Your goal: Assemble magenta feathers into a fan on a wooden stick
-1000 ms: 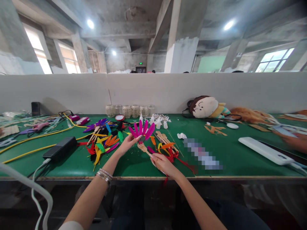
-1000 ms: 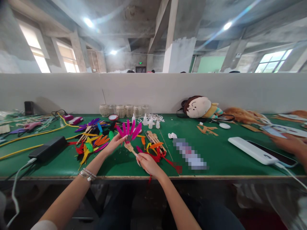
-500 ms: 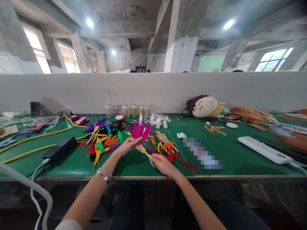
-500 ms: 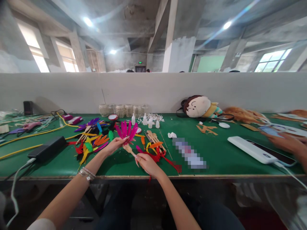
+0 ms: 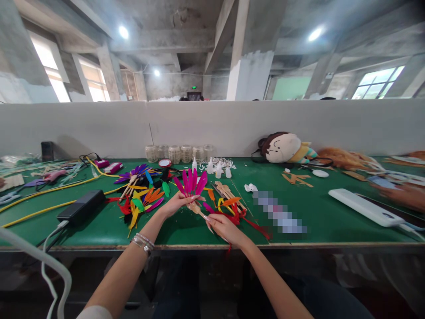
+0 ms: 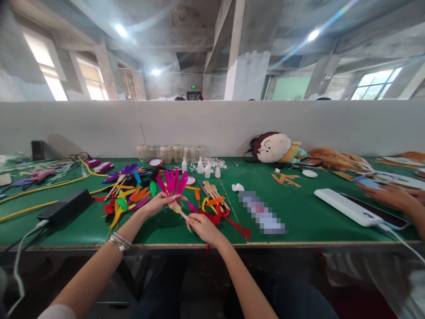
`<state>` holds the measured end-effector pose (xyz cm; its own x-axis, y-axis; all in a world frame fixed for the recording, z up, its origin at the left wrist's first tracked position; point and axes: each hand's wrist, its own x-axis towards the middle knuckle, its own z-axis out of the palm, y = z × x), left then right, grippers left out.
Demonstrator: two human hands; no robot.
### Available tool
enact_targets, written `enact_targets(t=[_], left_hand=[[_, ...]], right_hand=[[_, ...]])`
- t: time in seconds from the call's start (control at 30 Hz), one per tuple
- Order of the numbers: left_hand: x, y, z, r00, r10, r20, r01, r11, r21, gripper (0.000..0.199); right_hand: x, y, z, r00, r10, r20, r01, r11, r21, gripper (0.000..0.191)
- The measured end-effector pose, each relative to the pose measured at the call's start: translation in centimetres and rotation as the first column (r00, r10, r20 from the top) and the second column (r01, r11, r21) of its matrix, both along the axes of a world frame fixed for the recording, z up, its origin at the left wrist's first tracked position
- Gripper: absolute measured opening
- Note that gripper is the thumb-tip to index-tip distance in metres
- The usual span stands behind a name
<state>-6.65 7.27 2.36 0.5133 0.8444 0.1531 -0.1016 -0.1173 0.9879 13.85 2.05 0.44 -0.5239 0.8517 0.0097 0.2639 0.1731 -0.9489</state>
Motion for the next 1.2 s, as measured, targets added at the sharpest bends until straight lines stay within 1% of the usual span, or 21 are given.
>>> enact_targets(t=[0.23, 0.43, 0.57, 0.73, 0.87, 1.03, 1.2], left_hand=[[-0.1, 0.0, -0.1, 1.0, -0.006, 0.004, 0.006, 1.0, -0.002, 0.038], [0.0, -0.1, 0.0, 1.0, -0.01, -0.025, 0.009, 1.0, -0.009, 0.043], [0.0, -0.1, 0.0, 0.998, -0.004, -0.055, 0.004, 1.0, -0.008, 0.044], [0.0, 0.0, -0.1, 1.0, -0.014, -0.025, 0.013, 1.0, -0.016, 0.041], [0.0, 0.0, -0.2, 0.999, -0.004, -0.038, 0.003, 1.0, -0.019, 0.041], [0.0, 0.1, -0.3, 1.0, -0.001, -0.025, 0.001, 1.0, -0.017, 0.038], [0.0, 0.0, -0.4, 0.999, 0.005, -0.046, -0.007, 0.999, -0.051, 0.038]], right_hand=[[0.0, 0.1, 0.0, 1.0, 0.005, 0.0, -0.005, 1.0, -0.004, 0.038], [0.0, 0.0, 0.2, 1.0, 0.014, 0.009, -0.013, 1.0, -0.018, 0.037], [0.0, -0.1, 0.4, 1.0, 0.005, 0.029, -0.006, 1.0, 0.007, 0.037], [0.0, -0.4, 0.9, 0.997, 0.011, 0.072, -0.012, 1.0, 0.024, 0.037], [0.0, -0.5, 1.2, 0.996, 0.015, 0.091, -0.019, 0.999, 0.045, 0.036], [0.0, -0.5, 1.0, 0.996, 0.006, 0.088, -0.015, 0.995, 0.099, 0.038], [0.1, -0.5, 1.0, 0.995, 0.009, 0.099, -0.021, 0.992, 0.128, 0.039]])
